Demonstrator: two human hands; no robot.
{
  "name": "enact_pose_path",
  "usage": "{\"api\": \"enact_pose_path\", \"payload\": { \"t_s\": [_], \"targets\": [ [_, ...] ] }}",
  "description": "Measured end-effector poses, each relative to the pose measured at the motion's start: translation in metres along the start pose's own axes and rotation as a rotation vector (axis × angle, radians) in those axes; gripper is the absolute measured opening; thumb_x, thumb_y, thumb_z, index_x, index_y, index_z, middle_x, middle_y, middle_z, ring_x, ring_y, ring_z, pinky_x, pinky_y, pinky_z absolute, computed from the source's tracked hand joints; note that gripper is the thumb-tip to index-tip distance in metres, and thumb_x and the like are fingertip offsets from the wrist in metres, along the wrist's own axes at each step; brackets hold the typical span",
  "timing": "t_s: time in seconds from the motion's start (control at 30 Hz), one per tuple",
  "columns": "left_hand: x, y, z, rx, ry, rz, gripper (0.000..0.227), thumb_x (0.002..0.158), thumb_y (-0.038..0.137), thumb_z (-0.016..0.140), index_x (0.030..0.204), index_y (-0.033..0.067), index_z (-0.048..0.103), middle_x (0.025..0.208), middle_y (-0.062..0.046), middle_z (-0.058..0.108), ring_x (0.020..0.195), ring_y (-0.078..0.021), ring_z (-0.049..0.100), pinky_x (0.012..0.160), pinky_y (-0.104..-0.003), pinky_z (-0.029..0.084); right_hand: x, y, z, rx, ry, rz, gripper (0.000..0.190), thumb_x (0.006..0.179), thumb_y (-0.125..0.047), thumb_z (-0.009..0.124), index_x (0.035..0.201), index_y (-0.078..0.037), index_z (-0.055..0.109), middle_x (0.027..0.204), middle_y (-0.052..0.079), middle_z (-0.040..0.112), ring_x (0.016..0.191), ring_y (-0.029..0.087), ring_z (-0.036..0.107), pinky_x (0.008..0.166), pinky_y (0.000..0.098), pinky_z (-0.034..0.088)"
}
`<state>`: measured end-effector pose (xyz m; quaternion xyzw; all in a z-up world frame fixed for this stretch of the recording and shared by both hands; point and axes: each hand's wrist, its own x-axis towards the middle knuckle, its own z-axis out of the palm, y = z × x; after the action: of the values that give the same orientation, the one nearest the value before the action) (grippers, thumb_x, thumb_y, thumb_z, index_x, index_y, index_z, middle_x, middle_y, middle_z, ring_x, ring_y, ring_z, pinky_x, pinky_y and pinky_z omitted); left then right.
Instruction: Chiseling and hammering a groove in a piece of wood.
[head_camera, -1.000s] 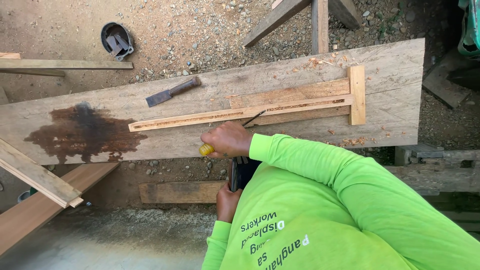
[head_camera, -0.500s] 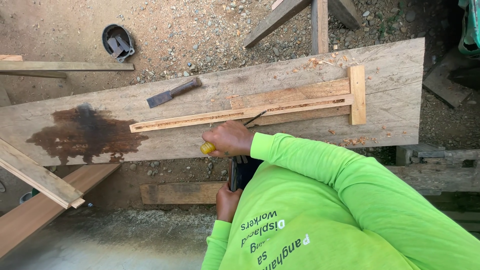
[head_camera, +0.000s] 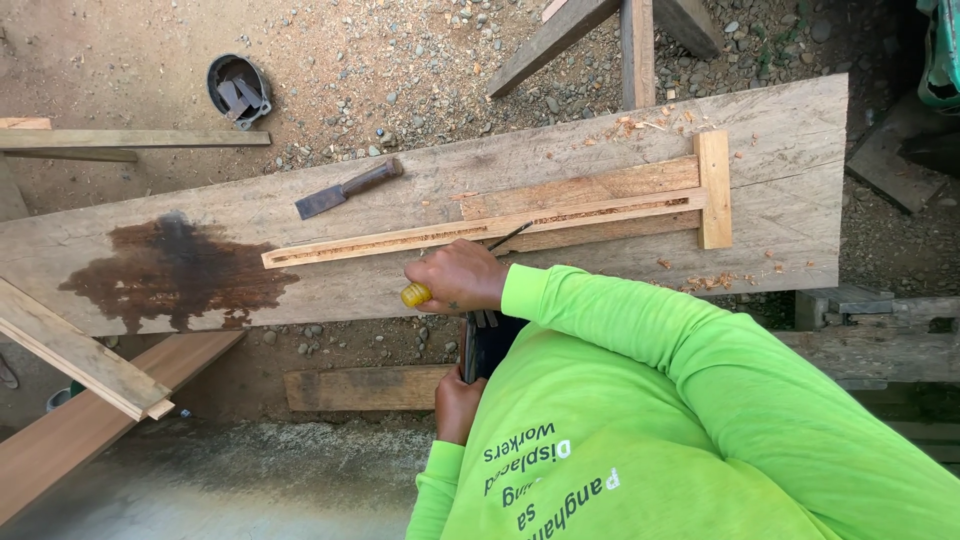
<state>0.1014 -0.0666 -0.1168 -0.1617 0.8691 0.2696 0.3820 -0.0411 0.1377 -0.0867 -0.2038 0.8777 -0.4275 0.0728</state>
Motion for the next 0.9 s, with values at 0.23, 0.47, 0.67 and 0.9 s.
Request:
{"api": "enact_pose_path", "payload": {
  "t_s": [0.23, 0.47, 0.67, 0.9],
  "targets": [
    [0.003, -0.007, 0.004, -0.024, 0.009, 0.017, 0.032, 0.077, 0.018, 0.074, 0.103, -0.0015, 0.073, 0.09, -0.02, 0.078, 0.08, -0.03, 0.078, 0.073, -0.041, 0.059, 0.0, 0.001, 0.002, -0.013, 0.005, -0.006, 0.036, 0.082, -0.039, 0.077, 0.087, -0.007, 0.061, 0.071, 0.013, 0.069, 0.068, 0.034, 0.071, 0.059, 0.0487, 0.054],
    [0.001, -0.005, 0.004, -0.053, 0.012, 0.019, 0.033, 0.078, 0.015, 0.073, 0.106, -0.0019, 0.072, 0.091, -0.02, 0.078, 0.08, -0.0288, 0.078, 0.073, -0.04, 0.059, -0.002, 0.004, -0.006, 0.05, 0.053, 0.037, 0.031, 0.083, -0.038, 0.077, 0.088, -0.01, 0.063, 0.071, 0.012, 0.07, 0.067, 0.034, 0.071, 0.06, 0.0485, 0.053],
    [0.002, 0.007, -0.008, -0.153, 0.071, 0.047, 0.023, 0.078, 0.012, 0.07, 0.096, -0.0024, 0.068, 0.073, -0.014, 0.072, 0.064, -0.0232, 0.069, 0.063, -0.041, 0.054, -0.007, 0.023, -0.016, 0.145, 0.278, -0.004, 0.03, 0.08, -0.034, 0.081, 0.085, -0.011, 0.062, 0.071, 0.009, 0.069, 0.066, 0.03, 0.071, 0.058, 0.0446, 0.053],
    [0.006, 0.054, -0.05, -0.235, 0.245, 0.234, 0.012, 0.079, 0.011, 0.071, 0.082, 0.0007, 0.064, 0.062, -0.005, 0.063, 0.054, -0.0123, 0.059, 0.051, -0.032, 0.048, -0.011, 0.046, -0.036, 0.417, 0.325, 0.046, 0.02, 0.091, -0.02, 0.076, 0.083, -0.01, 0.061, 0.071, 0.002, 0.068, 0.061, 0.013, 0.069, 0.054, 0.0295, 0.055]
  ]
}}
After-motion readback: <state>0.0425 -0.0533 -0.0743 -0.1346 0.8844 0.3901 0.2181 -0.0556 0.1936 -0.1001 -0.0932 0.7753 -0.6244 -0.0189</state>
